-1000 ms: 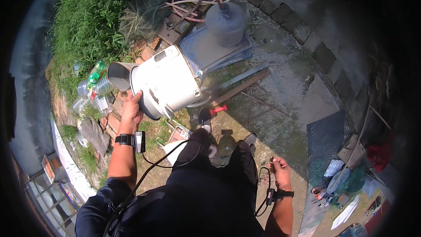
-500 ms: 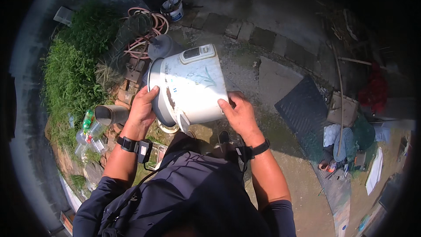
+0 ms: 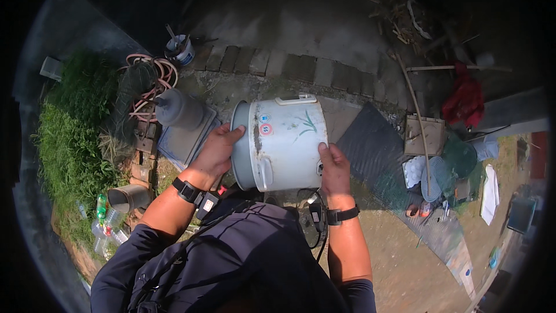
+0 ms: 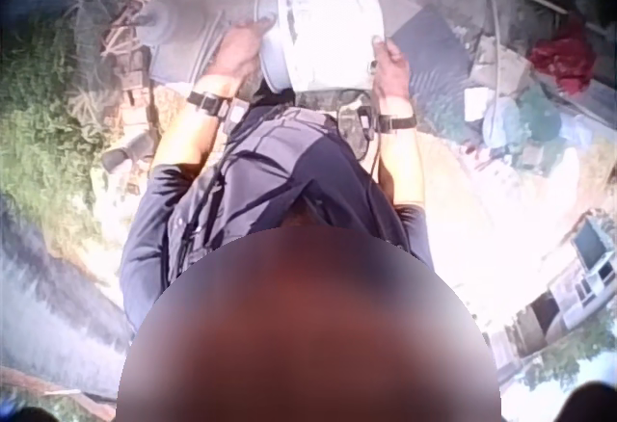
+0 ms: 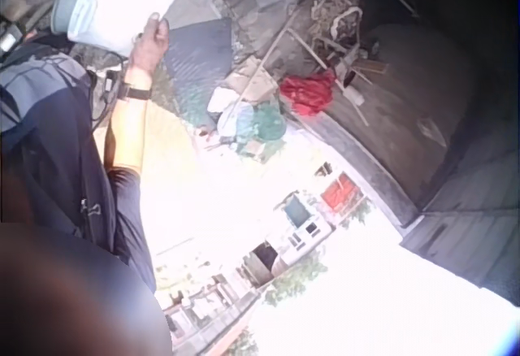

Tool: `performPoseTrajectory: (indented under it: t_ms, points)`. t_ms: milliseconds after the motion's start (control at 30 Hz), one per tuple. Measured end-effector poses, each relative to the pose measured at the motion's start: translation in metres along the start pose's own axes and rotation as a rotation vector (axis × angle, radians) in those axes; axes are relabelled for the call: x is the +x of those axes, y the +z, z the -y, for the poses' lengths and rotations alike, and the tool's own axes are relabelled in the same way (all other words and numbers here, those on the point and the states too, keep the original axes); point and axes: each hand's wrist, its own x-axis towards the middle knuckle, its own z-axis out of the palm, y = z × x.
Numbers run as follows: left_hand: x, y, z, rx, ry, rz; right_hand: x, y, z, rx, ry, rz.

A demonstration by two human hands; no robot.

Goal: The person is repairing a rice cooker by examining internal wiring and manipulating components with pliers.

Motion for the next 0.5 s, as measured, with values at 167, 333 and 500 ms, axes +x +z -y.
performPoseTrajectory:
  t_ms: [167,333,500]
  points:
    - [0.055,0.017,-0.043,-0.013,-0.119,-0.004,0.064,0.031,0.045,0.039,0.114,0.068]
    - [0.120,0.038,-0.086,-0.072,-0.067,-0.003,0.147,0.030,0.058,-0.048,0.028,0.163]
    - [0.170,0.084,-0.133,-0.094,-0.038,-0.069,0.219,0.046,0.108,-0.064,0.010,0.142]
